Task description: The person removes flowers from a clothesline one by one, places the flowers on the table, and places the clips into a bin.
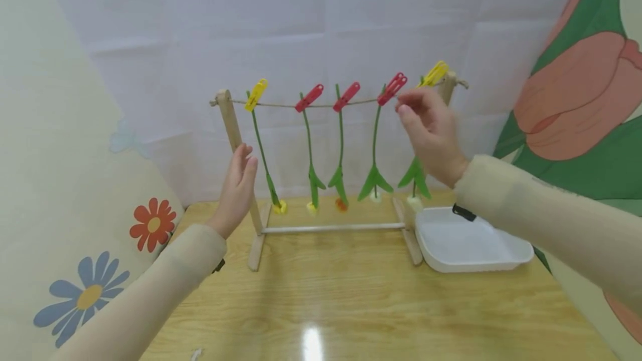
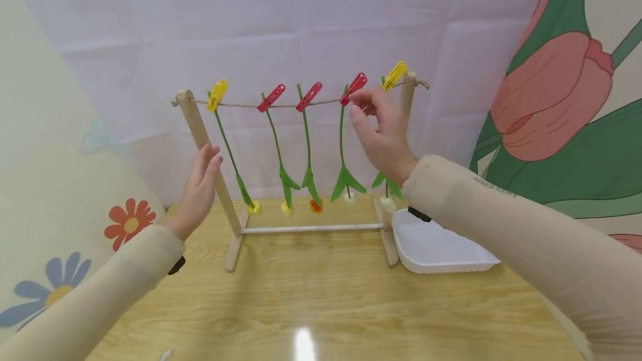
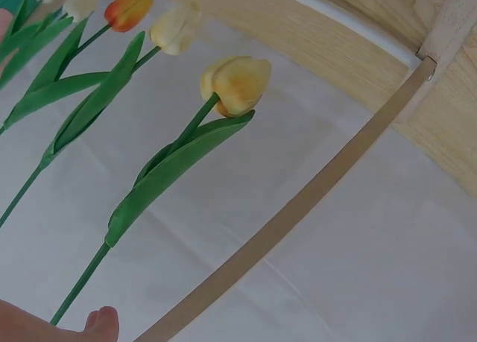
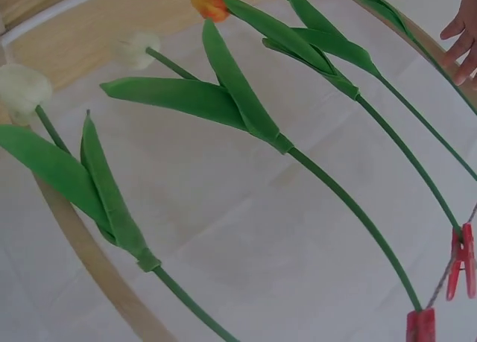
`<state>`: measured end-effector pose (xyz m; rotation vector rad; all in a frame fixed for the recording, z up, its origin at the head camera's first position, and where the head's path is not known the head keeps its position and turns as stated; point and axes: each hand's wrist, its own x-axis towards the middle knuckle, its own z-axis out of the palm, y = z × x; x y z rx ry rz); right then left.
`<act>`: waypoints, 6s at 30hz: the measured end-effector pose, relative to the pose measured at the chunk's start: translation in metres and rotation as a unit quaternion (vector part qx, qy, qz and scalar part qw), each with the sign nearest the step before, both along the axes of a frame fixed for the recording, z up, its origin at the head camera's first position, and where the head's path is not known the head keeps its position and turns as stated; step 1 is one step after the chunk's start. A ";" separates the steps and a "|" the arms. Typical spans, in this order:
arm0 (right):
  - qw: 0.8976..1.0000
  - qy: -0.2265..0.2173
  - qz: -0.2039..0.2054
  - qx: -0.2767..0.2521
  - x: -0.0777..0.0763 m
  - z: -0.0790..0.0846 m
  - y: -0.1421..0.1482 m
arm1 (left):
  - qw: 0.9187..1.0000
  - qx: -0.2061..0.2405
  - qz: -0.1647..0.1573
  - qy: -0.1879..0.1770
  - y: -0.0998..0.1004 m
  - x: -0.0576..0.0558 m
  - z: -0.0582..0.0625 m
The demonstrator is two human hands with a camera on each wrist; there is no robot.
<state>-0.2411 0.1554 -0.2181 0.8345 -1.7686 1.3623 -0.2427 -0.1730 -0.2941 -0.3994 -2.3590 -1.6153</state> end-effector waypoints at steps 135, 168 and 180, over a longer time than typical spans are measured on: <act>0.953 -0.105 -0.062 0.278 -0.029 0.076 -0.090 | 0.998 0.028 0.042 0.023 0.020 -0.034 0.001; 0.975 -0.077 -0.070 0.198 -0.015 0.015 -0.033 | 0.988 -0.101 -0.019 0.114 0.035 -0.014 -0.040; 0.974 -0.093 -0.081 0.190 -0.010 -0.012 -0.015 | 0.953 -0.198 -0.061 0.219 0.041 -0.012 -0.060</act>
